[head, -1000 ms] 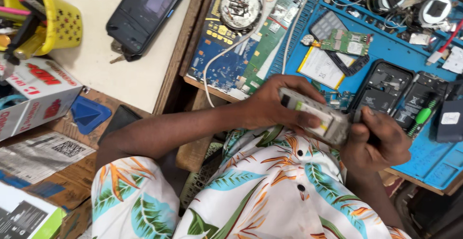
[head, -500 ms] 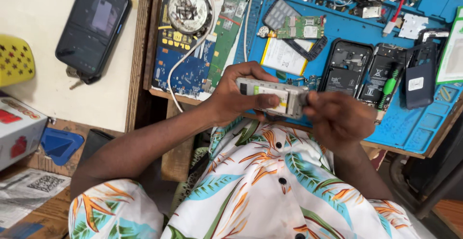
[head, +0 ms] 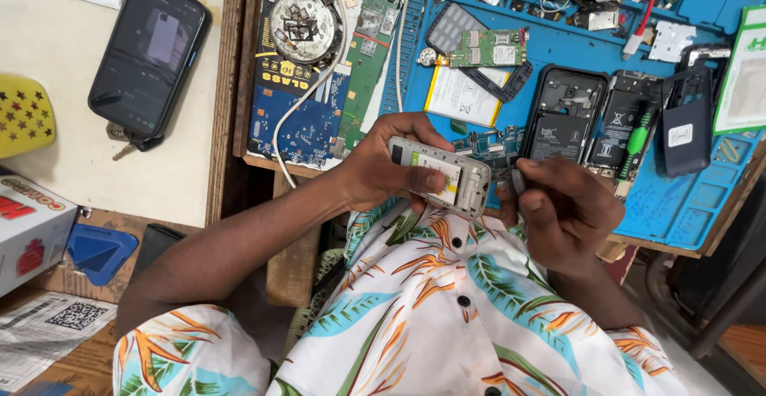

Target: The person uses a white plastic spudger to pry and separate components on a disassembled mobile phone. They repeatedly lift and reposition the screen assembly and internal parts on a cluttered workbench.

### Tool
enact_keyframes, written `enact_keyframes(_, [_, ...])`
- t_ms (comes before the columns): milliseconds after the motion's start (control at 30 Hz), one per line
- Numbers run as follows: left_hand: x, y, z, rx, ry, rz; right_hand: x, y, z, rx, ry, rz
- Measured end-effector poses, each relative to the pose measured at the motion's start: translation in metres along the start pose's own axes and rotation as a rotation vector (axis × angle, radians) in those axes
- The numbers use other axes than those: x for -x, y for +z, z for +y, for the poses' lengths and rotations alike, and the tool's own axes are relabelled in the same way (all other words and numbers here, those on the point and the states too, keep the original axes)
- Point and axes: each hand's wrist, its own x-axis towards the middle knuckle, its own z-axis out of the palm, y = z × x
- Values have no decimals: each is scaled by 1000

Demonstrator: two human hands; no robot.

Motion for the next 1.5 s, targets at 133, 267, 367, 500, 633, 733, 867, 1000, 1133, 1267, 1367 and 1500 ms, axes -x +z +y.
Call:
enact_keyframes(133, [1, -4, -5, 56, -19, -31, 3, -3, -2, 148, -48, -78])
enact_keyframes(267, [3, -6, 0, 80, 16, -32, -6, -12, -2, 472, -369, -139])
enact_keyframes(367, [4, -5, 8, 91, 32, -38, -9, -14, -11, 523, -362, -199])
enact_keyframes(500, [4, -4, 12, 31, 56, -28, -10, -13, -25, 633, -387, -240])
enact_keyframes(633, [4, -2, 14, 10, 61, -43, -23, -11, -37, 654, -380, -336])
enact_keyframes(733, [5, -1, 17, -25, 56, -21, -33, -10, -47, 727, -343, -372])
enact_keyframes(867, [5, 0, 18, -102, 88, 9, -43, -9, -61, 743, -309, -483])
enact_keyframes(1000, [5, 3, 21, -177, 94, 42, -47, -9, -68, 813, -316, -524])
enact_keyframes(1133, [4, 6, 25, -233, 99, 77, -50, -11, -65, 812, -353, -567])
enact_keyframes(1267, [3, 8, 23, -258, 104, 99, -48, -15, -58, 789, -302, -518])
enact_keyframes(1367, [2, 9, 20, -247, 140, 103, -47, -18, -51, 781, -335, -565])
enact_keyframes(1500, [2, 8, 13, -225, 85, 148, -44, -23, -40, 816, -378, -507])
